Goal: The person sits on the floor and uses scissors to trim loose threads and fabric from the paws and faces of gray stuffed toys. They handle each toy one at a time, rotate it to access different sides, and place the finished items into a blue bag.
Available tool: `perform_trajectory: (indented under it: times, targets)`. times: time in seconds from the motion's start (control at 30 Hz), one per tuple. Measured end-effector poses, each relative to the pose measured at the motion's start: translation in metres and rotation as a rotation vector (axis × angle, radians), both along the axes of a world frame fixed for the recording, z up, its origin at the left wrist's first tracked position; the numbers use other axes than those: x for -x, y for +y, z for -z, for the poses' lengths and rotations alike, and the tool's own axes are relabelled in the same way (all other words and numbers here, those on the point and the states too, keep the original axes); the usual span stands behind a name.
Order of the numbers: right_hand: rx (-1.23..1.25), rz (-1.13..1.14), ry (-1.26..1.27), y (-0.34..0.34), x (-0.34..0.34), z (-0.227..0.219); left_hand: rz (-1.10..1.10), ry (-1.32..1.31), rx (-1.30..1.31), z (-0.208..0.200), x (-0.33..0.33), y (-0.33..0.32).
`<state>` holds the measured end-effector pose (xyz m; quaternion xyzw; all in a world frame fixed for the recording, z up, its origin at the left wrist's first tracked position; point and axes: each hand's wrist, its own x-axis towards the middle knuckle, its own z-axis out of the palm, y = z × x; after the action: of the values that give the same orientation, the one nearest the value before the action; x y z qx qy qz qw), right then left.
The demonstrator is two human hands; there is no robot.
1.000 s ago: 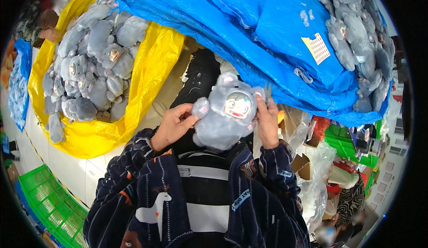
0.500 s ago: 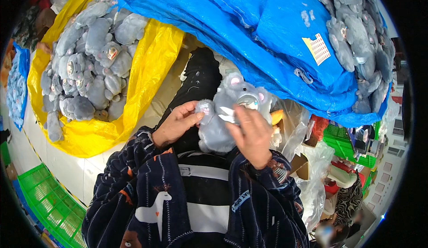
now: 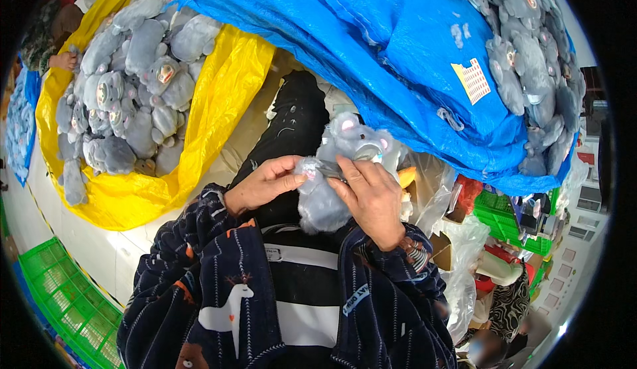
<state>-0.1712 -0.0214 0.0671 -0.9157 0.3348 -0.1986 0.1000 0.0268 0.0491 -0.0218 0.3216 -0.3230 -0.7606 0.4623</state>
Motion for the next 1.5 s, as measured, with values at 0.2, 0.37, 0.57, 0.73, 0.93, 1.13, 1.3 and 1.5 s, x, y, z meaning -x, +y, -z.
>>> perform_trajectory:
  times: [0.2,0.37,0.57,0.73,0.93,1.13,1.3,1.5]
  targets:
    - [-0.002,-0.025,0.025,-0.001,-0.001,-0.002,0.04,0.032,-0.018,0.001,-0.001,-0.002]
    - [-0.014,-0.081,0.052,-0.005,-0.005,-0.004,0.054,0.038,0.037,0.004,-0.003,-0.002]
    - [-0.004,-0.191,0.146,-0.015,-0.007,-0.009,0.077,0.025,0.03,0.009,-0.004,-0.003]
    - [-0.22,-0.214,0.036,-0.018,-0.012,-0.008,0.065,0.032,0.052,0.016,-0.004,-0.003]
    - [-0.711,-0.047,-0.274,-0.012,-0.006,0.015,0.02,0.027,0.049,0.012,-0.001,-0.007]
    - [-1.142,0.31,-0.586,-0.016,-0.005,0.001,0.007,0.024,0.028,0.012,0.0,-0.006]
    - [-0.376,-0.058,-0.103,-0.001,-0.024,0.01,-0.03,0.0,0.097,0.013,0.001,-0.006]
    - [-0.752,0.013,-0.391,0.009,-0.026,0.025,-0.074,-0.049,0.086,0.015,0.008,-0.007]
